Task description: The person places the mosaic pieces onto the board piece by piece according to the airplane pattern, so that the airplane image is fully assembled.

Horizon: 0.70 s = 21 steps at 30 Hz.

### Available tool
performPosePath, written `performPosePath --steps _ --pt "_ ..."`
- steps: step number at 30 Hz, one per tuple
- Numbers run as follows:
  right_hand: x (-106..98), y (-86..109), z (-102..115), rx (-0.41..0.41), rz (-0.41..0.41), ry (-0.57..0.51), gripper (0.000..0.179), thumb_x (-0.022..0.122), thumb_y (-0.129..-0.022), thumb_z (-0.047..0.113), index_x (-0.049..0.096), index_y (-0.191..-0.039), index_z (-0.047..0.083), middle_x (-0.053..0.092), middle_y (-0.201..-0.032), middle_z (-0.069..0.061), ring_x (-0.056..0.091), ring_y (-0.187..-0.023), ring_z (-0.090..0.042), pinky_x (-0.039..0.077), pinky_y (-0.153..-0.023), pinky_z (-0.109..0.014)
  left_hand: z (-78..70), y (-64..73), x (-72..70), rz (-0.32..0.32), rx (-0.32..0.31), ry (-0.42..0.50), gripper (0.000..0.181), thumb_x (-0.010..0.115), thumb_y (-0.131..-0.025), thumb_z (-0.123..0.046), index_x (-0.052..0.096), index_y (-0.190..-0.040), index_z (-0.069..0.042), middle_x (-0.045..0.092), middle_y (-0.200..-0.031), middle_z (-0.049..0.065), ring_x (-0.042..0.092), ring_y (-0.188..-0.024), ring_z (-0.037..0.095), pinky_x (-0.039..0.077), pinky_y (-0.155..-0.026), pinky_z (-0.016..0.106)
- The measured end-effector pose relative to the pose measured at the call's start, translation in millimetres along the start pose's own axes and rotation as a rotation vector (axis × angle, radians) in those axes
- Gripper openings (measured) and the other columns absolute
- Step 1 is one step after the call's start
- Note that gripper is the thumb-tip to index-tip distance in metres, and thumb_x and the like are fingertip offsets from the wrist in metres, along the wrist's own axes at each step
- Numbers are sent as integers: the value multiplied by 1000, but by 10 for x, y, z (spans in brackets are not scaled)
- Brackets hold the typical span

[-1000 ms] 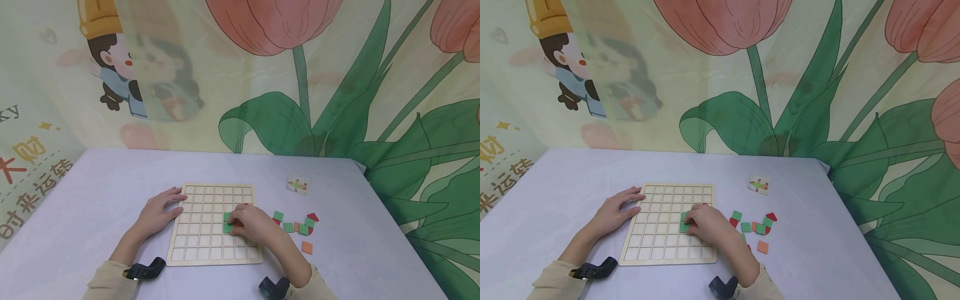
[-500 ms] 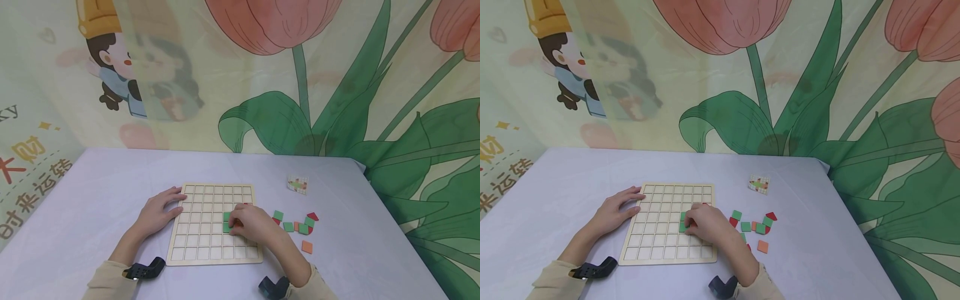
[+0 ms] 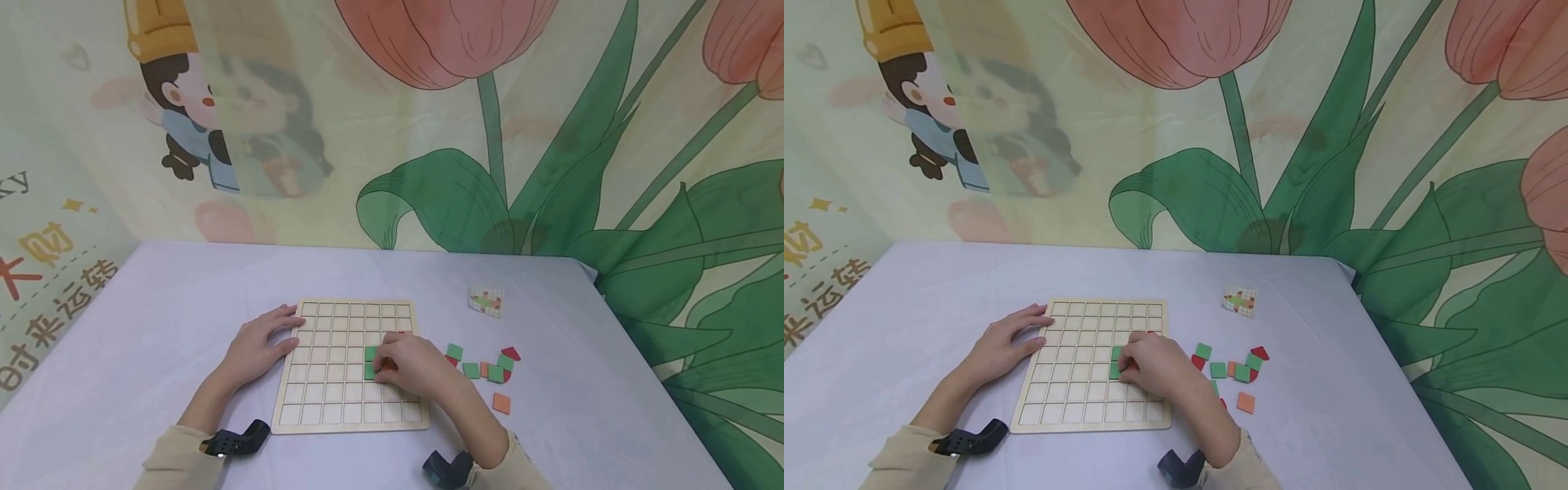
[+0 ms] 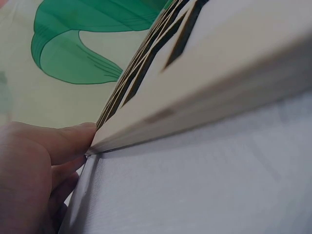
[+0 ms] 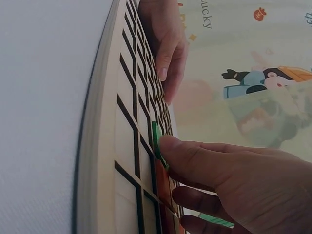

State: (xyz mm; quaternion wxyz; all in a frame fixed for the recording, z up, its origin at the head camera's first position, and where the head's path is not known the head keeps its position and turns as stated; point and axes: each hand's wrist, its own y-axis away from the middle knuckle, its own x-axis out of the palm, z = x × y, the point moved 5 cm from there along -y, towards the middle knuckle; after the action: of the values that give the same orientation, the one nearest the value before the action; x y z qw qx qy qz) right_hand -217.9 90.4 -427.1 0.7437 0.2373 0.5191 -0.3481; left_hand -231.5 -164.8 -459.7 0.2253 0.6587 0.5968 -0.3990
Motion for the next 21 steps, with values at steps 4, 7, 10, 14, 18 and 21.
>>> performPosePath --steps 4,7,10,14,18,21 --pt "-37 5 -31 1 15 -23 4 74 -82 28 73 -85 25 58 -82 17 51 -73 1 48 -69 -16 -11 1 -7 -6 6 2 38 63 -89 -28 62 -123 -10 48 -143 14 36 -137 38 24 -106 62" --pt "-102 20 -118 37 9 -35 10 73 -83 28 75 -92 23 62 -85 15 53 -75 0 48 -69 -17 -16 4 -9 -6 3 6 37 63 -89 -26 62 -122 -10 48 -143 14 36 -137 39 24 -106 62" --pt "-197 57 -270 136 -5 -40 15 73 -83 27 74 -97 21 63 -86 12 53 -74 -3 48 -67 -18 -21 8 -10 -2 -3 8 37 63 -89 -25 62 -122 -10 48 -144 14 36 -137 38 24 -106 62" --pt "-334 170 -514 338 2 -94 22 74 -82 22 72 -104 20 62 -89 6 53 -73 -10 49 -60 -20 -29 10 -13 0 -4 7 37 63 -89 -25 62 -123 -10 48 -143 14 36 -137 38 24 -106 62" --pt "-436 295 -717 476 17 -121 27 75 -81 18 70 -107 20 62 -95 1 55 -78 -14 53 -62 -23 -28 9 -12 2 -22 19 37 63 -89 -24 62 -123 -11 47 -144 14 35 -137 38 22 -107 62" --pt "-478 358 -828 518 33 -114 27 75 -80 16 69 -106 20 63 -98 0 56 -83 -15 54 -67 -26 -24 9 -13 4 -38 28 37 63 -89 -23 62 -123 -11 46 -145 14 35 -137 39 21 -108 62"
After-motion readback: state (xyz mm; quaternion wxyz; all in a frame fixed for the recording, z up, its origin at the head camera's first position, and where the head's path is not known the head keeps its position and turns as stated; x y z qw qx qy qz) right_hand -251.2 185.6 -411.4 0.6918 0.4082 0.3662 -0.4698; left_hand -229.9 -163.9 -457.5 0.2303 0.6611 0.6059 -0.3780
